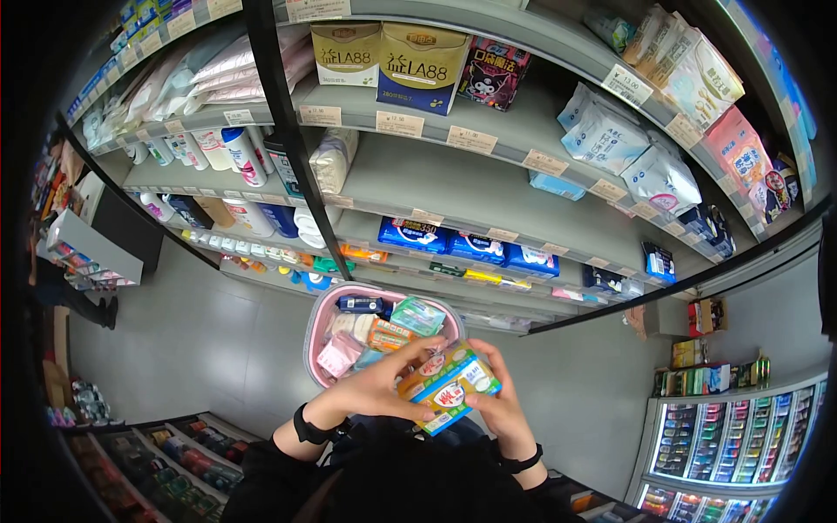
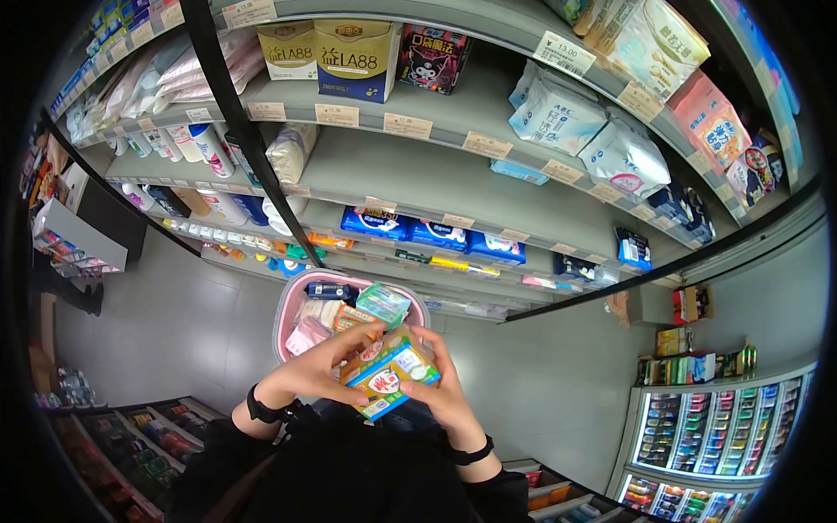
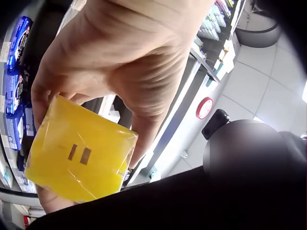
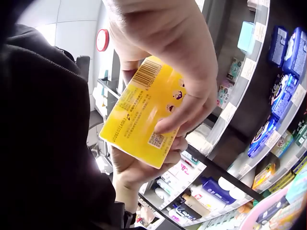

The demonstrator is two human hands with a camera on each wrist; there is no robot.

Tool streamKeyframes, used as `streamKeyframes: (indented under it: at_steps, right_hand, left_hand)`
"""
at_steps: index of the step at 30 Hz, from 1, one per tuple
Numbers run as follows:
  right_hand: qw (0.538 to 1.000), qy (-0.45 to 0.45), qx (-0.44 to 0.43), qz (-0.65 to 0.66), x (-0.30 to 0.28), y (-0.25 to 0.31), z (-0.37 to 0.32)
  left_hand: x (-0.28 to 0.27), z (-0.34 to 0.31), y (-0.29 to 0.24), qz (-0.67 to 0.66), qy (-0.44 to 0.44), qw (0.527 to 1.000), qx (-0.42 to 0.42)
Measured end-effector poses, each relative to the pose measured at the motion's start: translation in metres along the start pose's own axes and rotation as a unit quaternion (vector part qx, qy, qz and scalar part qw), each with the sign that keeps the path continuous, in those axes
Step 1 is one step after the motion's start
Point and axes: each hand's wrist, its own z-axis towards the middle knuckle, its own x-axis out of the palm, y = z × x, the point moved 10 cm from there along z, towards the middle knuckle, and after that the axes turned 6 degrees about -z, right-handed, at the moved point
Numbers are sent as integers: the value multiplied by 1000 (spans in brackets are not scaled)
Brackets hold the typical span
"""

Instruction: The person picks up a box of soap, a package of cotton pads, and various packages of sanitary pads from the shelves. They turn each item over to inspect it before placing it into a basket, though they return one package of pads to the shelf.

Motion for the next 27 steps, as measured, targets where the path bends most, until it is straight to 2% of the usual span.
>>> streamKeyframes:
  at_steps: [1,2,4,9,14,18,21,24,26,27]
  right_hand:
    - [1000,-6,-27,3,2,10,-2]
    - [998,-12,-55,6,2,18,-3]
    - [997,-15,-75,-8,-4,16,-5]
    - [994,-29,-105,-13,-6,23,-8]
    - [992,-15,-120,-36,-1,29,-10]
    - [990,-21,-124,-59,-2,31,-9]
    - [982,-28,-130,-132,-5,32,-9]
    - [985,-30,-102,-139,-9,25,-9]
    - [992,-29,-63,-108,-10,18,-8]
    - [992,-30,-64,-108,-11,19,-8]
  left_hand:
    - [-6,-1,-2,0,-21,999,49]
    - [-5,-1,-3,-1,-20,998,51]
    - [-11,-5,-28,25,-62,986,155]
    - [-8,-5,-22,15,-79,987,142]
    - [-9,-7,-32,29,-100,980,170]
    - [-11,-6,-26,37,-98,982,154]
    - [-14,-7,-29,92,-110,974,173]
    - [-16,-4,-17,14,-108,986,125]
    - [-15,-2,5,-91,-106,990,23]
    - [-14,-1,6,-91,-106,990,23]
